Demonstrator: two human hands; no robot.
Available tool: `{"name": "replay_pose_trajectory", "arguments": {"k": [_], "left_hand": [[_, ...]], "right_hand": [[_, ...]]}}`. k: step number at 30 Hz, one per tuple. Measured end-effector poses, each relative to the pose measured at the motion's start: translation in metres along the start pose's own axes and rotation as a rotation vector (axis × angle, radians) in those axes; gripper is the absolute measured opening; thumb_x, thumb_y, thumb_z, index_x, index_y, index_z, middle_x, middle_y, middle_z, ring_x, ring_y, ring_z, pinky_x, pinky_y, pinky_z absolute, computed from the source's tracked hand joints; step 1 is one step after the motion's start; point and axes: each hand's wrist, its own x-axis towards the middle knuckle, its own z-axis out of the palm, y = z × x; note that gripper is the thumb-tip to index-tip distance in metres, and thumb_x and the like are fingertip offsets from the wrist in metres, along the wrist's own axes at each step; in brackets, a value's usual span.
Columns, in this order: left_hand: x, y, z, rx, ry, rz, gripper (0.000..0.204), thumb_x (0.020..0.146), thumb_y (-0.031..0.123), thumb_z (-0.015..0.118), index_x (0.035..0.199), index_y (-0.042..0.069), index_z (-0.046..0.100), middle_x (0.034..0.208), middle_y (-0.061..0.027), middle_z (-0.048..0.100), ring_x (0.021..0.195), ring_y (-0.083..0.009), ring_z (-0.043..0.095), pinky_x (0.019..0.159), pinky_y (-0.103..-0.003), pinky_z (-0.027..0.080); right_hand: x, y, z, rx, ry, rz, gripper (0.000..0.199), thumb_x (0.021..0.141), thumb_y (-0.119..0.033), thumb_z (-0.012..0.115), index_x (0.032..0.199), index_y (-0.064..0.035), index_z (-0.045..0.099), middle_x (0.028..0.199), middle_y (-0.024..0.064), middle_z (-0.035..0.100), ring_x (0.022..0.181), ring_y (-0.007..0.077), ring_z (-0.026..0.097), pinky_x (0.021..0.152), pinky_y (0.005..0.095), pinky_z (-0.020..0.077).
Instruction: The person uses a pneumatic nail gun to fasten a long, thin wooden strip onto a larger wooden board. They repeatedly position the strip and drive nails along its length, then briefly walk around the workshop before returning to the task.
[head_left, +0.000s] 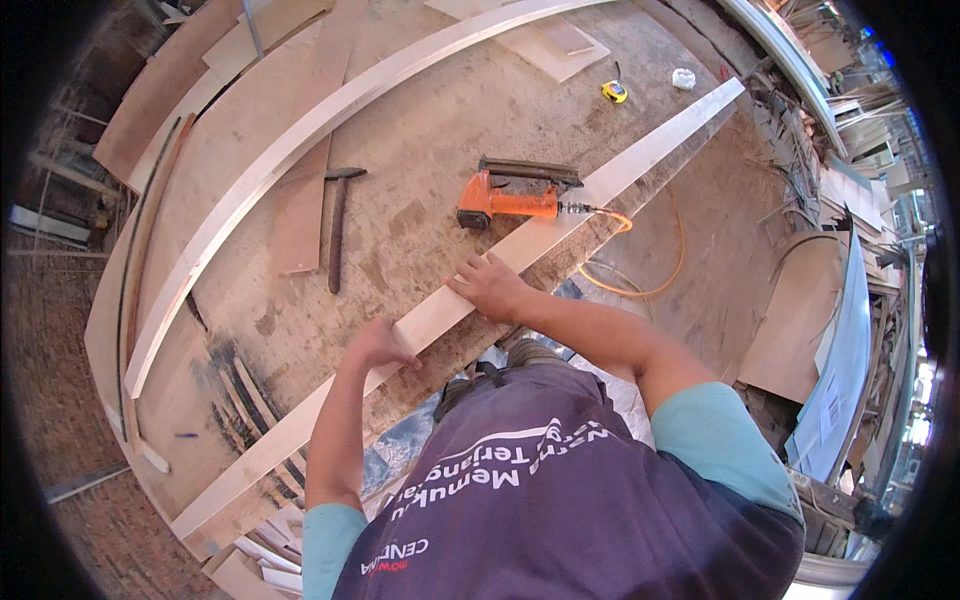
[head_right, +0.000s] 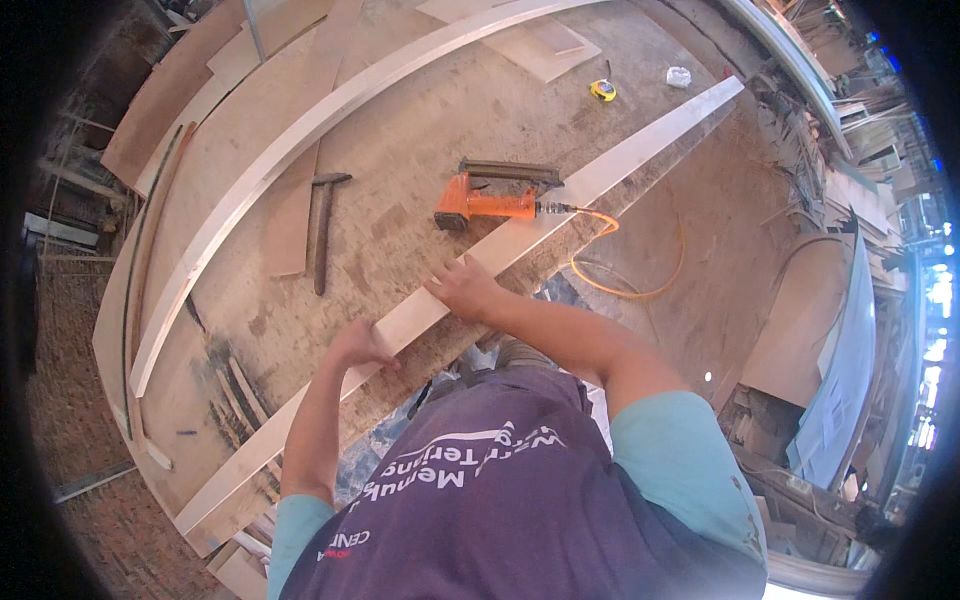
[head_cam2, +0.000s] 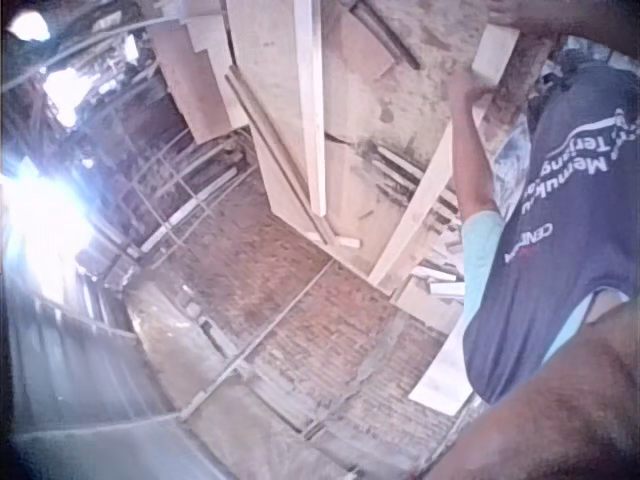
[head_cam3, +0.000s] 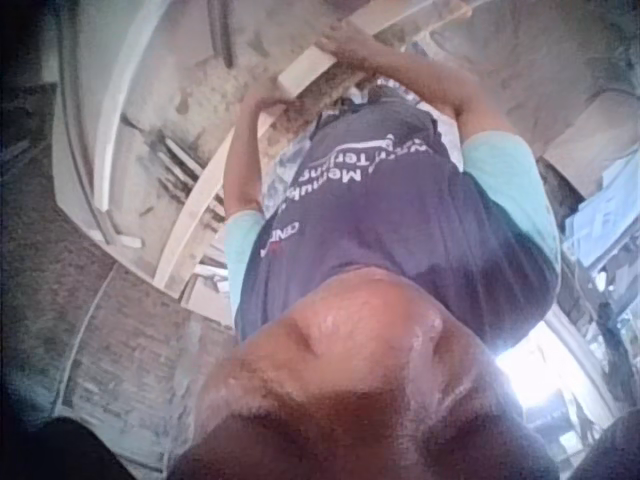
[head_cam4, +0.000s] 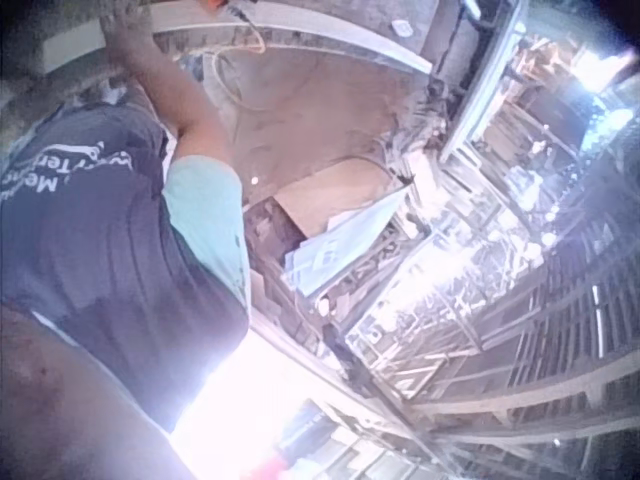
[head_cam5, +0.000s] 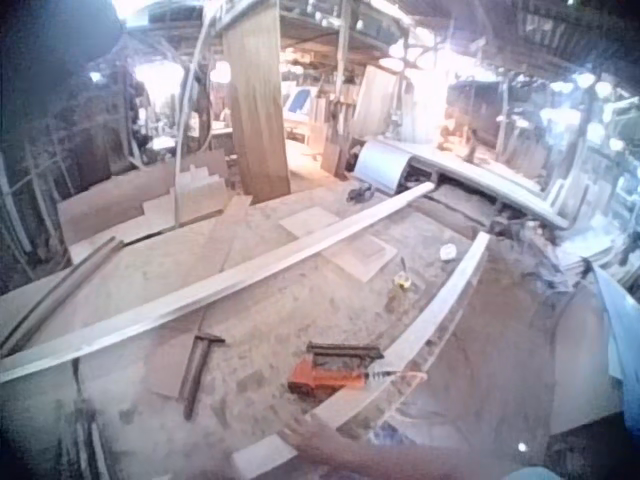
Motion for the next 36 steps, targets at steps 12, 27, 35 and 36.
{"name": "replay_pose_trajectory", "arguments": {"k": [12, 27, 35, 36], "left_hand": [[-0.005, 0.023, -0.007, 0.174, -0.001, -0.099, 0.094, 0.047, 0.053, 0.104, 0.120, 0.001, 0.075, 0.112, -0.0204, 0.078, 0.107, -0.0378, 0.075, 0.095, -0.047, 0.058], [0.000, 0.010, -0.002, 0.129, 0.033, -0.048, 0.089, 0.048, 0.049, 0.103, 0.118, 0.002, 0.075, 0.111, -0.0214, 0.078, 0.108, -0.0386, 0.075, 0.096, -0.046, 0.058], [0.000, 0.003, 0.005, 0.112, 0.058, -0.049, 0.087, 0.047, 0.043, 0.104, 0.118, 0.001, 0.075, 0.108, -0.0210, 0.078, 0.105, -0.0371, 0.075, 0.093, -0.045, 0.058], [0.001, 0.004, 0.004, 0.117, 0.063, -0.045, 0.088, 0.047, 0.044, 0.104, 0.118, 0.001, 0.075, 0.108, -0.0215, 0.078, 0.105, -0.0376, 0.075, 0.093, -0.045, 0.058]], "right_hand": [[-0.006, 0.001, 0.023, 0.132, 0.209, 0.063, 0.054, 0.084, -0.023, 0.074, 0.137, -0.0119, 0.069, 0.124, 0.0108, 0.065, 0.121, 0.0302, 0.062, 0.099, 0.0563, 0.0505], [0.021, 0.193, -0.028, 0.396, -0.086, 0.352, 0.048, 0.088, -0.038, 0.082, 0.118, -0.0084, 0.059, 0.104, 0.0173, 0.074, 0.103, 0.0416, 0.071, 0.089, 0.0519, 0.0562], [0.014, 0.185, -0.053, 0.413, 0.045, 0.439, 0.063, 0.092, -0.029, 0.077, 0.149, -0.0199, 0.050, 0.115, 0.0213, 0.077, 0.108, 0.0422, 0.074, 0.091, 0.0554, 0.0573], [0.003, 0.179, -0.080, 0.451, 0.079, 0.462, 0.061, 0.092, -0.030, 0.078, 0.148, -0.0197, 0.052, 0.114, 0.0210, 0.077, 0.107, 0.0415, 0.074, 0.091, 0.0540, 0.0575]]}}
